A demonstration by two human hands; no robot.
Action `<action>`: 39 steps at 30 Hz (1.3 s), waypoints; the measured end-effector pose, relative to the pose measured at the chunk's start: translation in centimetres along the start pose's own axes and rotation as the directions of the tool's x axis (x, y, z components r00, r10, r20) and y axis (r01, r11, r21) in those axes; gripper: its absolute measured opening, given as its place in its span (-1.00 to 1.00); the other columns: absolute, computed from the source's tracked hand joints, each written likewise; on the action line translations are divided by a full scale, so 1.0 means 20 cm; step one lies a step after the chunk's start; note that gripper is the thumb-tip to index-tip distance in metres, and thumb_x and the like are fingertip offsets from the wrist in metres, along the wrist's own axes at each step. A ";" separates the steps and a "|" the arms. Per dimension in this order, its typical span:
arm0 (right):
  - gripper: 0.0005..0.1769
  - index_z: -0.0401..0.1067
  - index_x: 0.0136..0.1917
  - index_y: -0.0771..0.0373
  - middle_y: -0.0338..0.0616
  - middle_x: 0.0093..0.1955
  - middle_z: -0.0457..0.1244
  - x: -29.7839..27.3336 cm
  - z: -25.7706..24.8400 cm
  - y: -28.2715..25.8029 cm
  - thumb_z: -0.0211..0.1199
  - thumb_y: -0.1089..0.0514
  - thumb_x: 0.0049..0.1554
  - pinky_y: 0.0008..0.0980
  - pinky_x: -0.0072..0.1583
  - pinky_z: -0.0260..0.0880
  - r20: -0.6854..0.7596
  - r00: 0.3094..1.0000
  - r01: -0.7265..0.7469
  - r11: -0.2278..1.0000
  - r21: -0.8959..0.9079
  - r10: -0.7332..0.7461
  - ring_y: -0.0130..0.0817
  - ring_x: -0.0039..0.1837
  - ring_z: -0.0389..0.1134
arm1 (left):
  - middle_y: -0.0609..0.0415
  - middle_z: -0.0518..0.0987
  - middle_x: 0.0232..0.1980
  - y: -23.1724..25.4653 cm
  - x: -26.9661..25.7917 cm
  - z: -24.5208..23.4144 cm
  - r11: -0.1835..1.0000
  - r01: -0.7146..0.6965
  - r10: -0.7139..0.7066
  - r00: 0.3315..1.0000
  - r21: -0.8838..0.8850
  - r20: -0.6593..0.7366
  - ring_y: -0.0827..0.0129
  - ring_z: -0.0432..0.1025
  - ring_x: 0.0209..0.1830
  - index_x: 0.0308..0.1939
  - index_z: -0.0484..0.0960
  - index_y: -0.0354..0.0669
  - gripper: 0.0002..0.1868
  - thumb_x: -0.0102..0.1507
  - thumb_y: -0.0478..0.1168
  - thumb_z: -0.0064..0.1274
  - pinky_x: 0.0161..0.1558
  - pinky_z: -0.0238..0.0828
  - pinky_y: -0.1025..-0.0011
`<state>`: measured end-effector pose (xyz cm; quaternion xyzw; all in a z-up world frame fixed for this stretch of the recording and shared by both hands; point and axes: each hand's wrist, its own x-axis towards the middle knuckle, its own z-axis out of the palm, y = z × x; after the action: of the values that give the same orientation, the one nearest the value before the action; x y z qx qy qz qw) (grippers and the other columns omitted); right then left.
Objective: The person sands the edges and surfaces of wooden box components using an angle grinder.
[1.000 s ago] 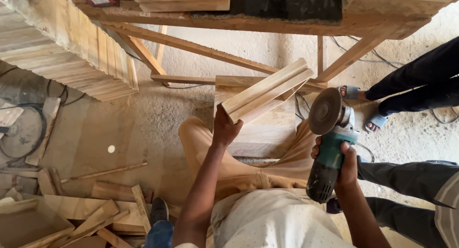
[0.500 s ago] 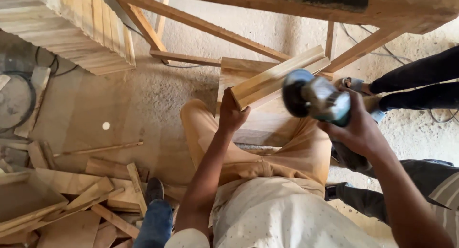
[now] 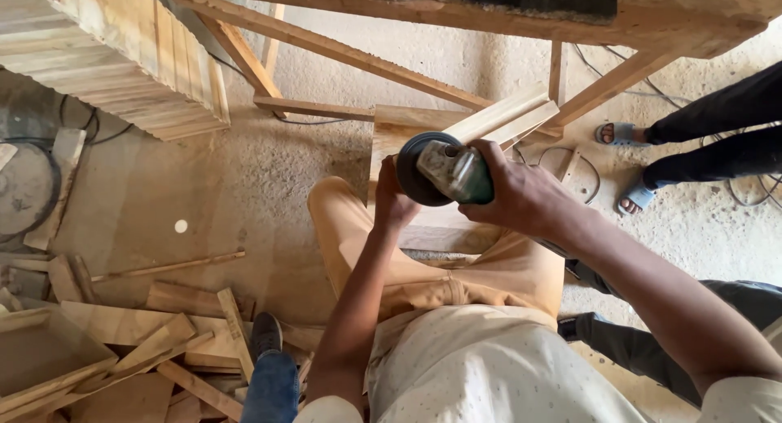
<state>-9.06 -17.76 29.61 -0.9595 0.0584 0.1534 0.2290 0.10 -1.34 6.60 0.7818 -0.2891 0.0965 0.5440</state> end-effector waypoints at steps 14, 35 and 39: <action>-0.04 0.02 0.45 0.26 0.36 0.01 0.36 0.01 -0.07 0.50 0.48 -0.09 0.00 -0.08 -0.10 0.59 -0.245 0.960 -0.135 0.990 0.031 0.138 0.12 -0.06 0.50 | -0.31 0.46 0.03 -0.11 -0.06 0.06 0.995 0.102 -0.102 0.995 -0.003 0.016 -0.22 0.41 0.05 0.13 0.37 -0.36 -0.41 0.07 -0.32 0.24 0.06 0.44 0.05; -0.10 0.08 0.40 0.16 0.20 -0.11 0.38 0.01 -0.04 0.20 0.46 -0.06 -0.07 0.09 -0.11 0.45 -0.193 0.976 -0.067 0.987 0.147 0.096 0.19 -0.09 0.46 | -0.30 0.47 0.04 -0.07 -0.04 0.01 0.990 0.136 -0.135 0.990 -0.028 0.036 -0.20 0.44 0.06 0.17 0.33 -0.35 -0.38 0.05 -0.37 0.19 0.06 0.42 0.07; -0.05 0.02 0.41 0.22 0.27 -0.11 0.38 0.00 -0.06 0.40 0.47 -0.09 -0.06 0.11 -0.10 0.44 -0.256 0.950 -0.147 0.980 0.132 0.177 0.25 -0.08 0.44 | -0.35 0.48 0.03 -0.09 -0.06 0.02 0.987 0.160 -0.160 0.987 -0.011 0.028 -0.27 0.42 0.05 0.18 0.34 -0.38 -0.36 0.04 -0.33 0.17 0.08 0.40 0.01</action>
<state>-10.27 -25.29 27.24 -0.9491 0.1760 0.0376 0.2586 0.00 -0.89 4.49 0.8000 -0.2336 0.0399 0.5512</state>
